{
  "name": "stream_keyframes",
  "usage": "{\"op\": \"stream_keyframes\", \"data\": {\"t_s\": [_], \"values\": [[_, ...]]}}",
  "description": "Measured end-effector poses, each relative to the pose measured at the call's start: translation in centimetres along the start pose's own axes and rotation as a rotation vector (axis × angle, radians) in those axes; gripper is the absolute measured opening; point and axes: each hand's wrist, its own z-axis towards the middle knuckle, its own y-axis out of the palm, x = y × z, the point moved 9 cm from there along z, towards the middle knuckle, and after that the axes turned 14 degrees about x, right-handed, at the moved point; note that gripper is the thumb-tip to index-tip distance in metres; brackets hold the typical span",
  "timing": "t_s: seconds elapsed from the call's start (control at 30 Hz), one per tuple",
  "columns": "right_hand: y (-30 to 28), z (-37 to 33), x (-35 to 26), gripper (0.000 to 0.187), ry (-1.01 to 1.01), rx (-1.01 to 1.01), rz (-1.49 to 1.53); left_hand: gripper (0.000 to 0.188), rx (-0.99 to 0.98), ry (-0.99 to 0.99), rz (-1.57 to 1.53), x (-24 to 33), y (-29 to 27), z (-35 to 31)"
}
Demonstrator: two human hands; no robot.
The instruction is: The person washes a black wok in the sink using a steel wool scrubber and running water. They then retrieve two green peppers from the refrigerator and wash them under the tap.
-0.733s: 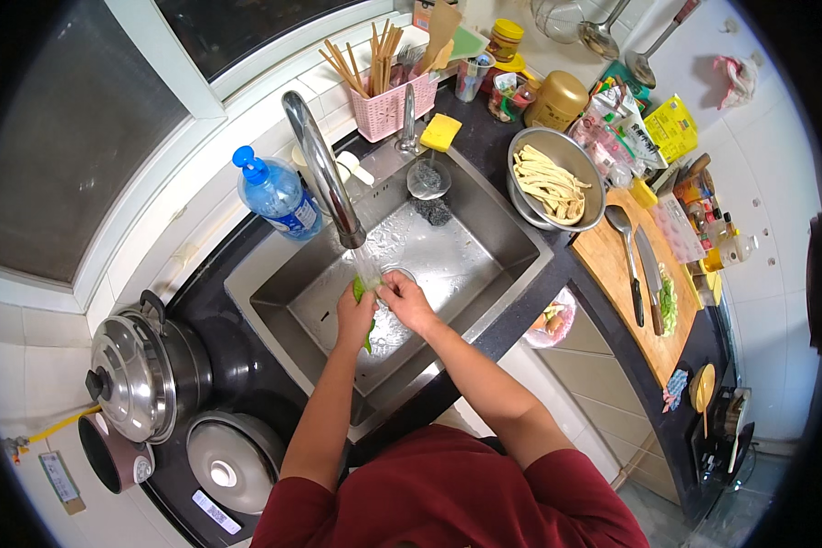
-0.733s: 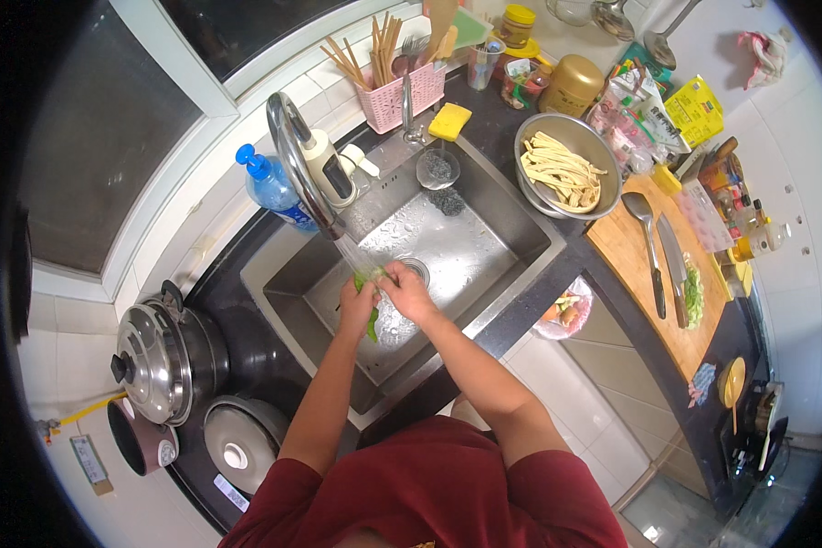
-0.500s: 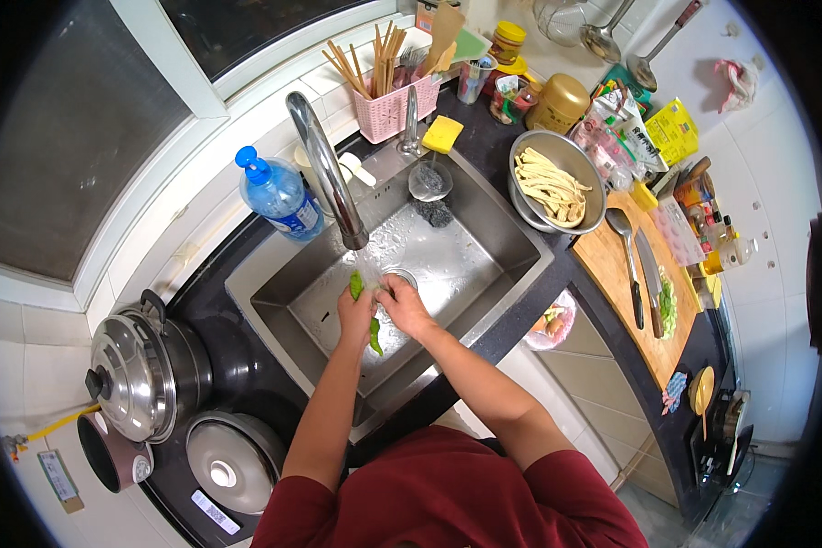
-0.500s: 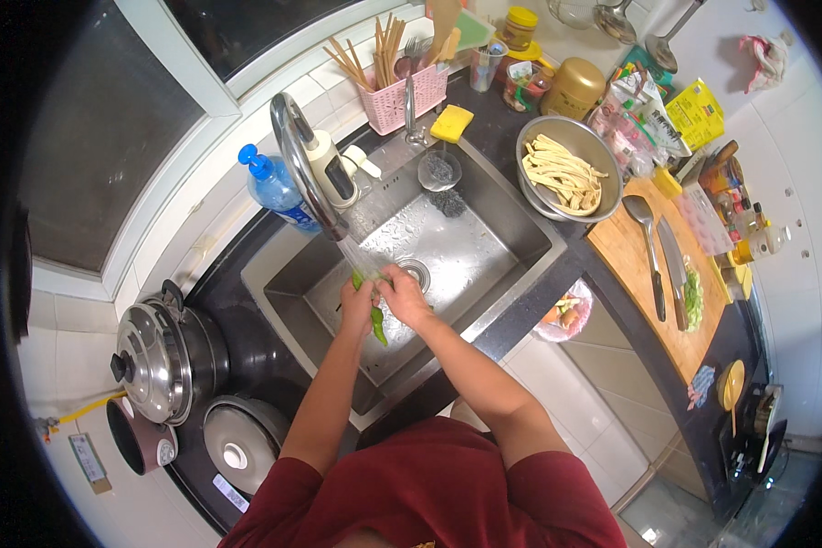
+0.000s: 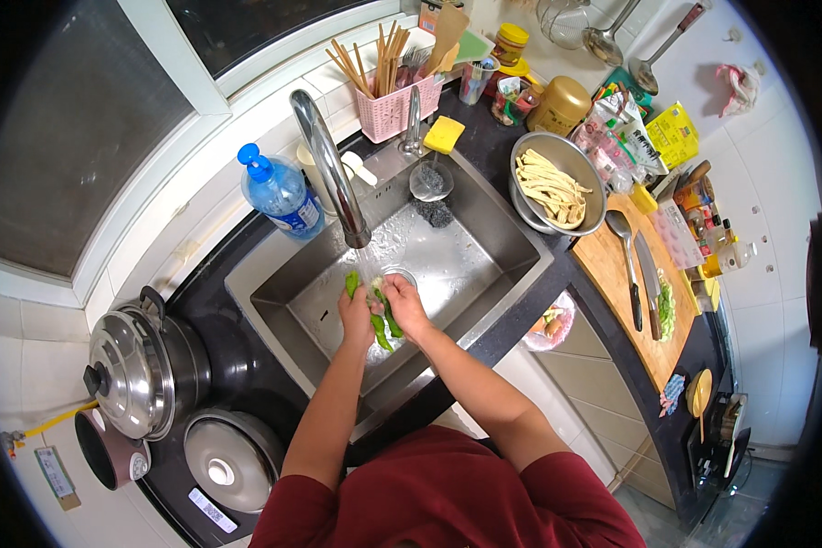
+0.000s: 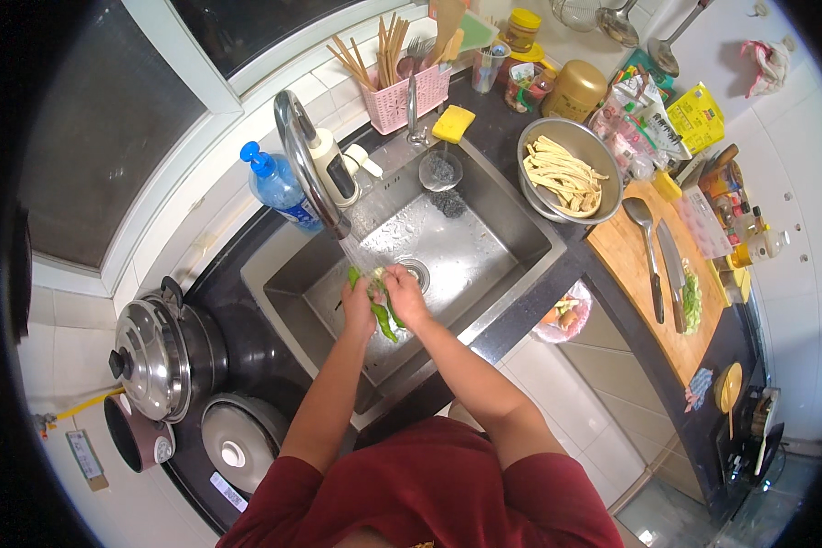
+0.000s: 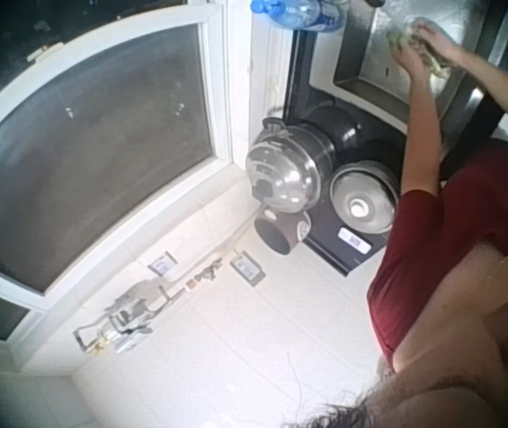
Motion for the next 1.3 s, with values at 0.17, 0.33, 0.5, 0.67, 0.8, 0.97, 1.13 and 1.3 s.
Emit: {"op": "stream_keyframes", "data": {"t_s": [0.17,0.33,0.5,0.67,0.8,0.97,1.13,1.3], "values": [[-0.1,0.3,0.5,0.016,0.062,0.015,0.026,0.011,-0.134,0.007,0.183,0.4,0.6,-1.1],[-0.6,-0.4,-0.8,0.021,-0.097,0.066,-0.232,0.007,-0.136,0.008,0.21,0.0,0.6,-0.7],[-0.3,-1.8,-4.3,0.02,-0.387,0.154,-0.514,0.01,-0.078,0.044,0.229,-0.4,0.4,-0.4],[-0.4,-1.8,-3.8,0.027,-0.376,0.119,-0.534,0.011,-0.056,0.052,0.236,-0.9,0.1,-0.2],[-0.7,-1.5,-3.3,0.028,-0.29,0.134,-0.527,0.011,-0.052,0.055,0.267,-1.1,0.0,-0.1],[-1.5,-0.3,-0.8,0.027,-0.106,0.164,-0.284,0.013,-0.049,0.054,0.261,-0.8,0.0,-0.6],[-1.7,0.4,0.5,0.021,0.014,0.14,-0.106,0.016,-0.057,0.069,0.278,-0.1,0.7,-1.0],[-1.8,0.1,-0.7,0.022,-0.066,0.131,-0.266,0.016,-0.079,0.079,0.323,-0.4,0.7,-0.3]]}}
